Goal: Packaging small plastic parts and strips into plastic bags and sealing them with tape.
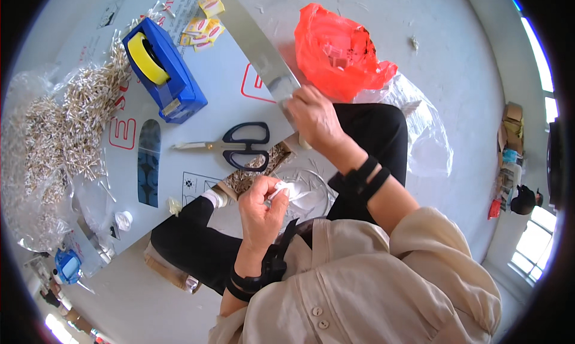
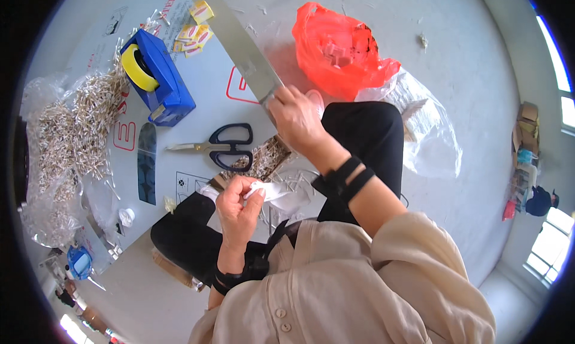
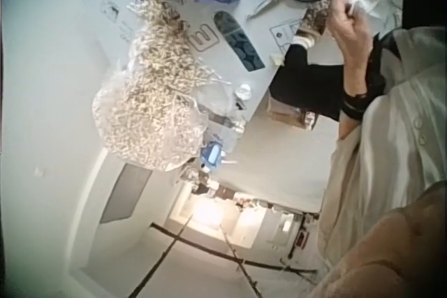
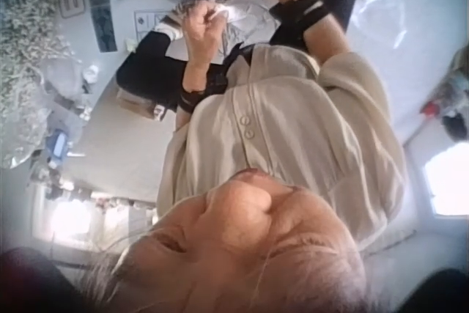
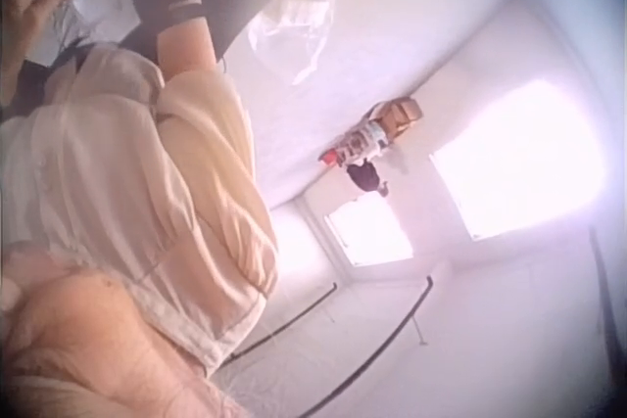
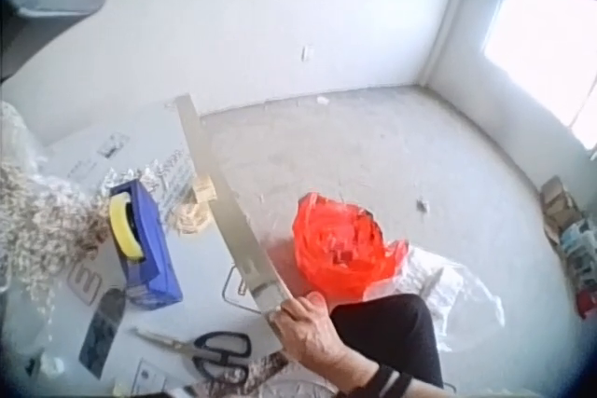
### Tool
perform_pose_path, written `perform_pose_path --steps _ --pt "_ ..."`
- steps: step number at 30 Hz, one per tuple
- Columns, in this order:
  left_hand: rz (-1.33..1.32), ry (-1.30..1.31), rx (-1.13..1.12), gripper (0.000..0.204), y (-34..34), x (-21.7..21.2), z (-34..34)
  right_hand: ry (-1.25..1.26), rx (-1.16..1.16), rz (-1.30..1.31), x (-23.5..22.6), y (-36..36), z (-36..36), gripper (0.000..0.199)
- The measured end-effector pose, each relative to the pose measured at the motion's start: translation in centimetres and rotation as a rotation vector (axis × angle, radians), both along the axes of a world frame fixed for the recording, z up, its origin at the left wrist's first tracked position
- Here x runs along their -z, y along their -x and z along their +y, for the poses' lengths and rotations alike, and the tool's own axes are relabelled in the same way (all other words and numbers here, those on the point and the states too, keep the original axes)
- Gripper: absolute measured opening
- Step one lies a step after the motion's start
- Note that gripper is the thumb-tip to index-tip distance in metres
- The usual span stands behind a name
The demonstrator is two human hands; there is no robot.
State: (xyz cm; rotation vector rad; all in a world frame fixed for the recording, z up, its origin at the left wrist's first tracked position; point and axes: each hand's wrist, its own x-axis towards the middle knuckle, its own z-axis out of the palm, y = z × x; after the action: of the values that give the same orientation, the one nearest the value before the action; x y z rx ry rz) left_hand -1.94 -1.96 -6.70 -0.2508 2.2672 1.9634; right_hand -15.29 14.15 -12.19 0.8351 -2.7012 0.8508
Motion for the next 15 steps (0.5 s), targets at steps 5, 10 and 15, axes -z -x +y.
perform_pose_path --steps 5,10,15 --pt "-0.002 -0.038 -0.031 0.007 -0.1 0.2 -0.2 0.065 0.019 0.035 0.6 0.0 0.0 0.013" --pt "-0.046 -0.029 -0.025 0.006 -0.2 0.8 -0.5 0.060 0.000 0.028 0.4 -0.2 0.2 0.010" --pt "-0.063 -0.051 -0.064 0.008 -0.1 0.9 -0.6 0.049 0.022 0.062 0.3 0.3 -0.1 0.015"
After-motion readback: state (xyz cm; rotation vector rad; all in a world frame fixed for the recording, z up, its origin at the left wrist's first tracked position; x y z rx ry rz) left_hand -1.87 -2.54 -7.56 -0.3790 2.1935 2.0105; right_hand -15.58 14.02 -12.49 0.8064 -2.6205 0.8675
